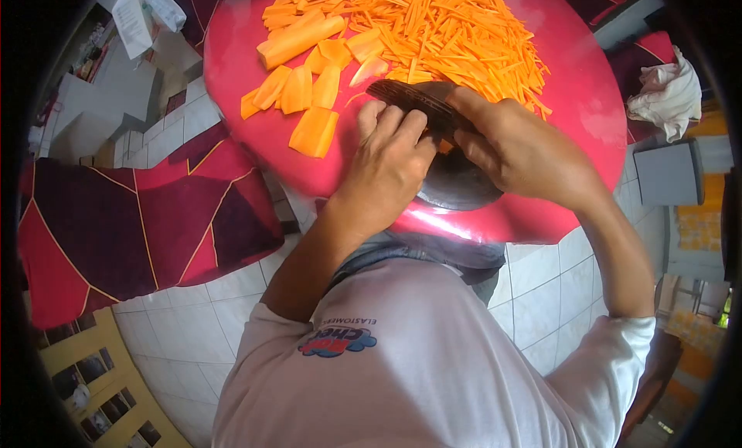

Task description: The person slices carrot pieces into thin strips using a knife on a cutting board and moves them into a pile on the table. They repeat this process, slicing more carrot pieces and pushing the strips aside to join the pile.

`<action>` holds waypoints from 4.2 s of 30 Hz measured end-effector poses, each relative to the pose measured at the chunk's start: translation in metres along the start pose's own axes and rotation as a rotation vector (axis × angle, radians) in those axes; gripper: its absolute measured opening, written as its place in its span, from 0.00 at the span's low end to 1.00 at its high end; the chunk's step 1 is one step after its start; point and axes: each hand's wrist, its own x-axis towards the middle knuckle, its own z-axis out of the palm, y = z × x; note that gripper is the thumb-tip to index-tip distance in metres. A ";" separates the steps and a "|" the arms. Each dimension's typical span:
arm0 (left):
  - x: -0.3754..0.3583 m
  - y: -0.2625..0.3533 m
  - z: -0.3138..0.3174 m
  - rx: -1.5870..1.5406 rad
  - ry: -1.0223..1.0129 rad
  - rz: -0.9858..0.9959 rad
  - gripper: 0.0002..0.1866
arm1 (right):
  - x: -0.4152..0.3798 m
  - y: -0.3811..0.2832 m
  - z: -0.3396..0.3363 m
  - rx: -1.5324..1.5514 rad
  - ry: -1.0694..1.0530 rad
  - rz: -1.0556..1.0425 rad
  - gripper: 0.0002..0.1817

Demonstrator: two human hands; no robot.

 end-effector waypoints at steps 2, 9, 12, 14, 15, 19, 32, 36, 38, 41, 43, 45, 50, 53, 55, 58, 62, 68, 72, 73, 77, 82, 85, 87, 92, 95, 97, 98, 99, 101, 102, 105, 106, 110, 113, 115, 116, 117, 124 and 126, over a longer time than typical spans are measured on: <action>0.000 -0.001 0.000 -0.004 -0.003 0.005 0.03 | 0.002 0.003 0.003 -0.033 0.015 -0.017 0.24; -0.001 -0.004 0.001 -0.023 -0.009 0.019 0.03 | -0.001 0.002 0.009 -0.010 0.061 -0.018 0.23; -0.001 -0.003 -0.002 -0.036 -0.005 0.028 0.03 | -0.004 -0.013 -0.001 -0.003 0.031 0.060 0.19; -0.002 -0.006 0.000 -0.038 0.011 0.037 0.03 | -0.003 -0.016 -0.002 0.026 0.018 0.087 0.13; -0.001 -0.006 0.002 -0.042 0.027 0.044 0.03 | -0.001 -0.011 0.002 0.016 0.009 0.077 0.15; -0.003 -0.007 0.007 -0.057 0.050 0.043 0.03 | 0.001 -0.003 0.010 -0.009 -0.014 0.060 0.20; -0.001 -0.002 0.001 -0.048 0.026 0.021 0.05 | 0.000 -0.010 0.005 0.031 -0.075 0.196 0.22; -0.004 -0.007 0.005 -0.049 0.069 0.054 0.04 | -0.005 0.002 0.011 0.033 0.115 -0.042 0.22; -0.005 -0.005 0.002 -0.056 0.048 0.043 0.05 | -0.004 -0.007 0.001 0.059 0.021 0.069 0.24; -0.004 -0.006 0.004 -0.057 0.040 0.042 0.05 | -0.003 -0.008 0.006 0.021 -0.015 0.135 0.24; -0.005 -0.006 0.005 -0.058 0.034 0.029 0.06 | -0.003 -0.004 0.008 0.011 -0.024 0.140 0.25; -0.004 -0.006 0.003 -0.055 0.022 0.027 0.07 | -0.004 -0.004 0.008 0.024 0.009 0.106 0.20; -0.004 -0.006 0.002 -0.069 0.043 0.041 0.07 | -0.004 -0.018 0.000 0.111 0.034 0.161 0.13; -0.004 -0.007 0.004 -0.043 0.060 0.059 0.06 | -0.006 -0.012 0.004 0.089 0.054 0.096 0.14; -0.003 -0.006 0.005 -0.046 0.068 0.056 0.05 | -0.005 -0.001 0.008 0.016 0.047 0.058 0.20; 0.000 -0.004 0.001 -0.060 0.063 0.037 0.05 | -0.004 0.001 0.012 0.007 0.044 0.045 0.22; -0.002 -0.003 0.002 -0.048 0.068 0.034 0.05 | -0.004 -0.003 0.010 0.041 0.026 0.097 0.20; -0.004 -0.003 0.001 -0.029 0.067 0.041 0.06 | -0.007 0.003 0.008 -0.008 0.096 -0.010 0.19; -0.003 -0.004 0.003 -0.029 0.063 0.049 0.06 | -0.003 0.000 0.008 0.030 0.027 0.085 0.20; -0.004 -0.003 0.003 -0.028 0.050 0.045 0.06 | -0.002 -0.001 0.010 0.020 0.012 0.106 0.20; -0.001 -0.004 0.001 -0.010 0.034 0.049 0.07 | -0.002 0.001 0.013 0.007 0.021 0.087 0.20; -0.004 -0.008 0.005 -0.068 0.106 0.028 0.05 | -0.004 0.022 0.006 0.110 0.202 -0.047 0.13; -0.007 -0.010 -0.002 -0.182 0.153 -0.021 0.06 | -0.013 0.027 -0.010 0.101 0.206 -0.012 0.15; -0.008 -0.015 -0.009 -0.261 0.210 -0.019 0.07 | -0.024 0.028 -0.010 0.069 0.241 -0.039 0.16; 0.001 -0.035 -0.036 -0.462 0.260 -0.315 0.06 | -0.048 0.025 0.004 -0.118 0.180 -0.111 0.14; 0.031 -0.042 -0.049 -0.501 0.054 -0.189 0.13 | -0.055 0.014 0.012 -0.386 0.189 -0.226 0.13; 0.049 -0.045 -0.044 -0.438 -0.109 -0.079 0.16 | -0.055 0.017 0.022 -0.561 0.253 -0.340 0.14; 0.059 -0.045 -0.042 -0.446 -0.188 -0.031 0.19 | -0.055 0.015 0.025 -0.641 0.277 -0.354 0.14; 0.066 -0.047 -0.036 -0.475 -0.264 -0.024 0.20 | -0.056 0.013 0.027 -0.721 0.301 -0.369 0.14; 0.077 -0.050 -0.029 -0.528 -0.419 -0.004 0.21 | -0.055 0.018 0.030 -0.809 0.350 -0.399 0.15; 0.081 -0.050 -0.028 -0.495 -0.445 0.000 0.22 | -0.055 0.020 0.031 -0.844 0.365 -0.406 0.15; 0.095 -0.048 -0.026 -0.419 -0.506 0.028 0.24 | -0.054 0.028 0.030 -0.883 0.402 -0.421 0.16; 0.099 -0.046 -0.026 -0.410 -0.517 0.041 0.24 | -0.054 0.031 0.030 -0.884 0.411 -0.427 0.16; 0.109 -0.052 -0.020 -0.457 -0.581 0.091 0.25 | -0.051 0.038 0.031 -0.880 0.455 -0.489 0.16; 0.121 -0.057 -0.015 -0.432 -0.697 0.048 0.26 | -0.051 0.039 0.030 -0.879 0.441 -0.472 0.16; 0.121 -0.064 -0.007 -0.542 -0.605 0.052 0.25 | -0.051 0.044 0.031 -0.876 0.436 -0.455 0.16; 0.124 -0.066 -0.004 -0.596 -0.558 0.058 0.24 | -0.050 0.045 0.028 -0.886 0.441 -0.454 0.16; 0.132 -0.066 -0.007 -0.526 -0.591 -0.003 0.24 | -0.048 0.047 0.025 -0.896 0.444 -0.453 0.17; 0.176 -0.103 0.026 -0.265 -0.208 0.106 0.17 | -0.034 0.069 0.005 -0.966 0.520 -0.351 0.15; 0.181 -0.099 0.020 -0.461 -0.250 -0.013 0.17 | -0.029 0.081 -0.005 -0.976 0.529 -0.325 0.15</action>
